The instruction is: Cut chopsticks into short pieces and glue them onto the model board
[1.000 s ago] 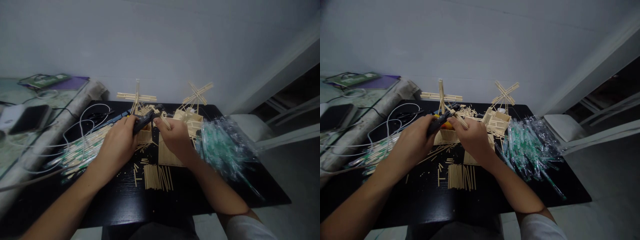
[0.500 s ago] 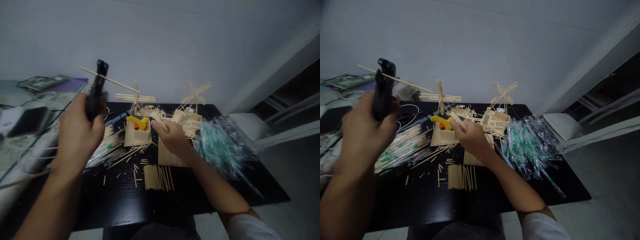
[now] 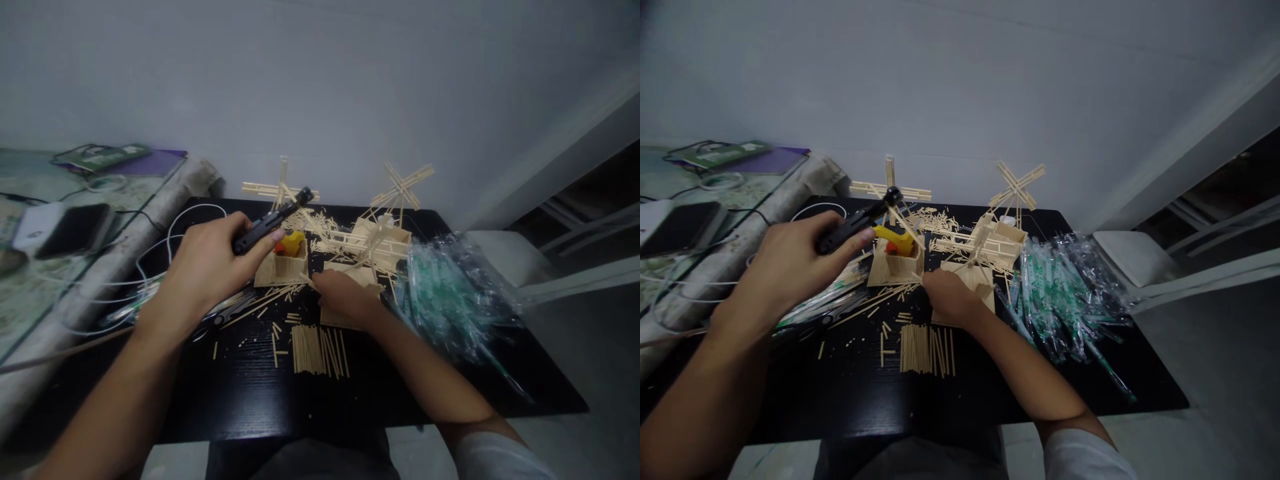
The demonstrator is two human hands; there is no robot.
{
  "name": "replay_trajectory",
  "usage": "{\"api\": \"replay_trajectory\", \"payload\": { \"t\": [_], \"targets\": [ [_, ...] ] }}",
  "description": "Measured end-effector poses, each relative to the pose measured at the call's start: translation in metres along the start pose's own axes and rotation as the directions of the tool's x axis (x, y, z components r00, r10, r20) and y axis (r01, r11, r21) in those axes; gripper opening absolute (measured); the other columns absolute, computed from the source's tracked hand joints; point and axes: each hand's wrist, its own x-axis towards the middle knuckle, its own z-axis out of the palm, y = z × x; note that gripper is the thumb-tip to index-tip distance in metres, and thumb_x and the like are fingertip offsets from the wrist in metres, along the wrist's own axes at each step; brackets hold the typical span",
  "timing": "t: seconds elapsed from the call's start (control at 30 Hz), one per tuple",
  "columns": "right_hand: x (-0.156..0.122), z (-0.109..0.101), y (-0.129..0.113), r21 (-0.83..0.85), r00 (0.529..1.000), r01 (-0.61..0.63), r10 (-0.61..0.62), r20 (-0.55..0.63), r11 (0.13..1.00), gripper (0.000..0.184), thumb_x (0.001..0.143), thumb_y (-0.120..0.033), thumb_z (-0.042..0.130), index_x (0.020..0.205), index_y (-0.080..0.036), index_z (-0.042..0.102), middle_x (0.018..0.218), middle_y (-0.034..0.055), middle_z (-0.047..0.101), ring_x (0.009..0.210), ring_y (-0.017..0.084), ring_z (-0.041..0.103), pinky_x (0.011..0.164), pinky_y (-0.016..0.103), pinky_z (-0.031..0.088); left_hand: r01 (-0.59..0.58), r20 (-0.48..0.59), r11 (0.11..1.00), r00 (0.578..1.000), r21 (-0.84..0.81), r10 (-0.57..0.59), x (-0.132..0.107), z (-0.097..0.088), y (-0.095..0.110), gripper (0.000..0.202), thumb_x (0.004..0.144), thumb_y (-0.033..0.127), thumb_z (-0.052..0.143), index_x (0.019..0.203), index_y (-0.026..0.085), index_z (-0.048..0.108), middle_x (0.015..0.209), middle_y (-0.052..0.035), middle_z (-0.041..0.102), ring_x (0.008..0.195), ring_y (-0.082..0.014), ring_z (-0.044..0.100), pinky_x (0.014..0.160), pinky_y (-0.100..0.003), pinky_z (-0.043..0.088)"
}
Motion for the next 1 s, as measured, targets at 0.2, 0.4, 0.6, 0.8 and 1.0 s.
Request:
{"api": "replay_trajectory", "payload": {
  "t": [0.2, 0.4, 0.6, 0.8, 1.0],
  "targets": [
    [0.000, -0.008, -0.005, 0.057, 1.000, -0.010, 0.011, -0.013, 0.998, 0.017, 0.107, -0.008, 0.065, 0.114, -0.011, 0.081, 0.122, 0.0230, 0.085, 0.113, 0.032, 0.082, 0.095, 0.037, 0.058, -0.126, 0.093, 0.987, 0.986, -0.095, 0.135, -0.002, 0.000, -0.002, 0.043, 0.102, 0.060, 0.043, 0.081, 0.027, 0.060, 0.085, -0.0072, 0.071, 0.081, -0.0279, 0.064, 0.076, -0.042, 0.045],
    [-0.015, -0.050, 0.002, 0.445, 0.979, 0.096, -0.003, -0.205, 0.890, 0.023, 0.111, -0.022, 0.070, 0.133, -0.015, 0.074, 0.116, 0.0101, 0.085, 0.100, 0.018, 0.081, 0.089, 0.029, 0.063, -0.237, 0.072, 0.968, 0.967, -0.077, 0.242, -0.005, 0.002, -0.004, 0.043, 0.108, 0.062, 0.045, 0.093, 0.025, 0.061, 0.096, -0.0090, 0.071, 0.088, -0.0288, 0.066, 0.080, -0.042, 0.049],
    [-0.028, -0.059, 0.005, 0.759, 0.846, 0.429, 0.077, -0.528, 0.490, 0.040, 0.095, -0.037, 0.088, 0.129, -0.020, 0.076, 0.120, 0.0105, 0.084, 0.107, 0.023, 0.083, 0.094, 0.038, 0.071, -0.231, -0.014, 0.973, 0.973, -0.005, 0.231, -0.003, 0.005, -0.006, 0.041, 0.109, 0.063, 0.046, 0.101, 0.027, 0.063, 0.098, -0.0087, 0.074, 0.088, -0.0289, 0.068, 0.074, -0.040, 0.048],
    [-0.035, -0.057, -0.012, 0.522, 0.565, 0.574, 0.156, -0.810, 0.631, 0.011, 0.099, -0.030, 0.080, 0.105, -0.023, 0.084, 0.106, 0.0045, 0.087, 0.093, 0.019, 0.082, 0.090, 0.036, 0.070, -0.146, -0.014, 0.989, 0.989, 0.026, 0.146, -0.003, 0.005, 0.001, 0.052, 0.098, 0.078, 0.049, 0.093, 0.027, 0.063, 0.082, -0.0063, 0.072, 0.075, -0.0273, 0.064, 0.069, -0.037, 0.039],
    [-0.046, -0.059, -0.019, 0.339, 0.452, 0.448, 0.117, -0.884, 0.827, 0.011, 0.104, -0.031, 0.077, 0.099, -0.026, 0.086, 0.098, 0.0027, 0.088, 0.086, 0.020, 0.080, 0.084, 0.037, 0.067, -0.111, 0.012, 0.994, 0.994, -0.007, 0.111, -0.006, 0.008, 0.007, 0.053, 0.093, 0.079, 0.049, 0.077, 0.028, 0.051, 0.062, -0.0020, 0.052, 0.061, -0.0241, 0.050, 0.066, -0.037, 0.031]
  ]
}}
